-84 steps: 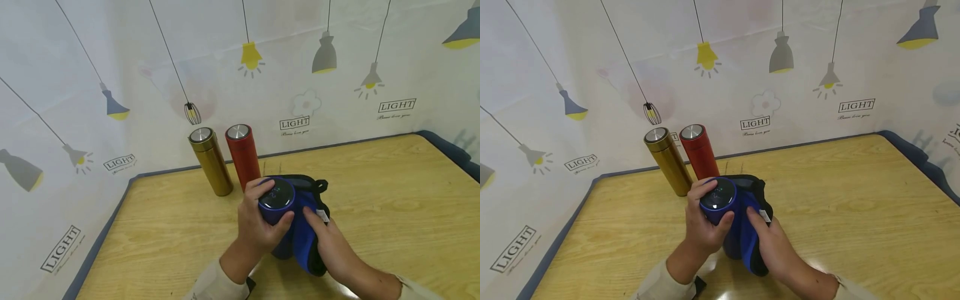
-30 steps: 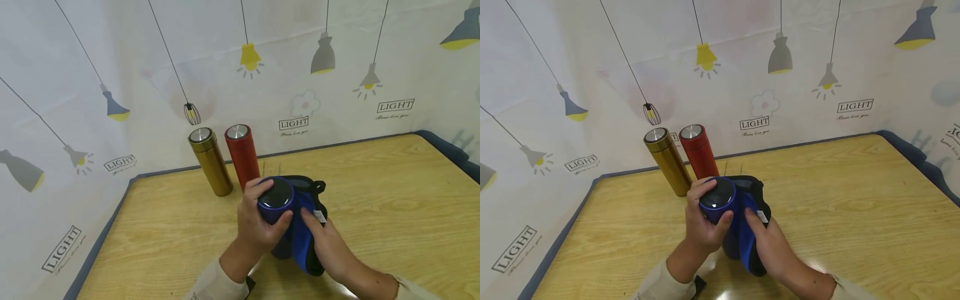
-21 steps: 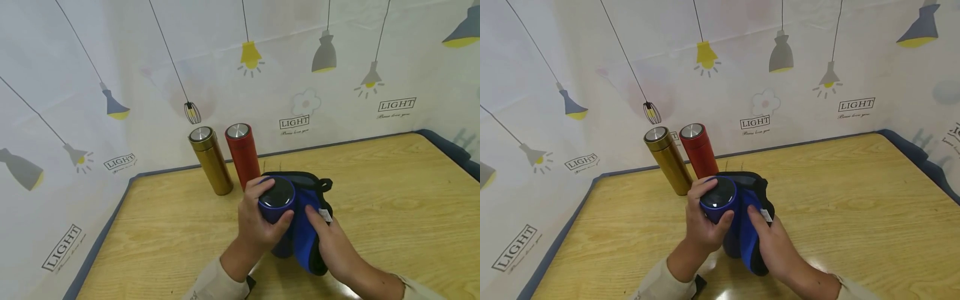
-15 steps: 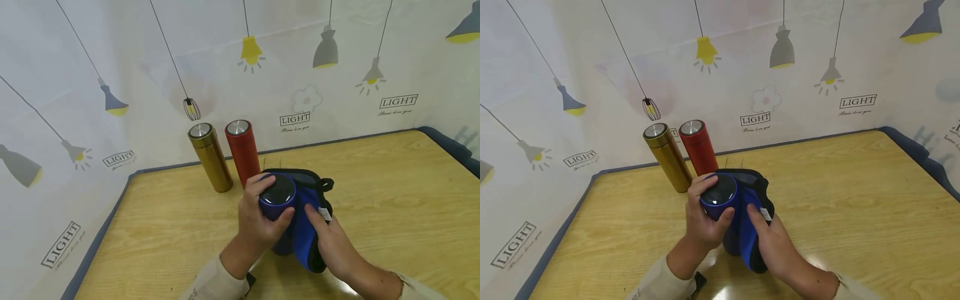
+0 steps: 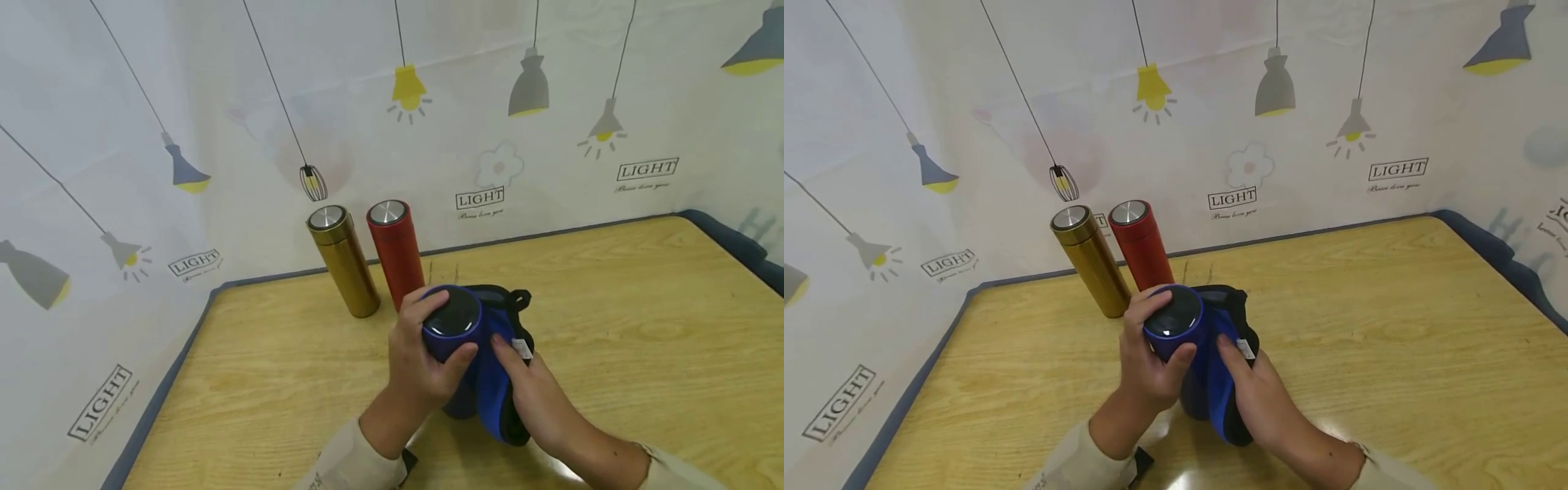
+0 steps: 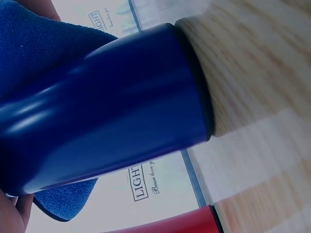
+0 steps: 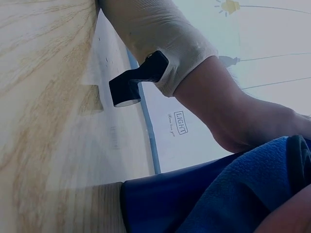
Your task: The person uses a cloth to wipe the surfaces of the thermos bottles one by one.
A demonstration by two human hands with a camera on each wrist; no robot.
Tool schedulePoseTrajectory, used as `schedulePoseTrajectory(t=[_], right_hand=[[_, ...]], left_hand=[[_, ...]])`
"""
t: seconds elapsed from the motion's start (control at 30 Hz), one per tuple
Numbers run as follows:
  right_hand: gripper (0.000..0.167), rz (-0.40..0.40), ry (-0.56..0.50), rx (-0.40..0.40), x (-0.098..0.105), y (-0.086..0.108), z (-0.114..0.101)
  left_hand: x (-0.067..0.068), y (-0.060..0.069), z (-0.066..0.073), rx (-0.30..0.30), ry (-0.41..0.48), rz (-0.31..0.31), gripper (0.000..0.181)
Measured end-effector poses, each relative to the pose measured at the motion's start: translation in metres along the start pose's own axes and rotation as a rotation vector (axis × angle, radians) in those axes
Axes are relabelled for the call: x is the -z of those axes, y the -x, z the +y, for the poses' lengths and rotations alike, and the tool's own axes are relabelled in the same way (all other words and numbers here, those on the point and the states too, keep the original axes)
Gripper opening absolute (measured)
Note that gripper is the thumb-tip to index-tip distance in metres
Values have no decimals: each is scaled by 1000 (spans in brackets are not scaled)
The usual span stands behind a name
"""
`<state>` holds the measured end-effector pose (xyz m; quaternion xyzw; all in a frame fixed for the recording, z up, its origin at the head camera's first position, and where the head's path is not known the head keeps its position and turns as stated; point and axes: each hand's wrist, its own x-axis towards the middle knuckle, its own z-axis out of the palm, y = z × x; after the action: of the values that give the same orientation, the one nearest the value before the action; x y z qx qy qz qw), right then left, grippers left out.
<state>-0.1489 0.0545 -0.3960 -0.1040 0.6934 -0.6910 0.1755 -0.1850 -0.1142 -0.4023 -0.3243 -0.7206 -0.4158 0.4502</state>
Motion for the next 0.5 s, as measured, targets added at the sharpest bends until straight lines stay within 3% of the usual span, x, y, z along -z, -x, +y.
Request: schedulePoseTrajectory(t=[0.3, 0.5], right_hand=[[55, 5, -5, 5, 0, -1, -2], [57, 27, 1, -39, 0, -1, 1]], left_hand=[[1, -1, -4, -13, 111, -15, 60], [3, -1, -8, -29, 172, -37, 62]])
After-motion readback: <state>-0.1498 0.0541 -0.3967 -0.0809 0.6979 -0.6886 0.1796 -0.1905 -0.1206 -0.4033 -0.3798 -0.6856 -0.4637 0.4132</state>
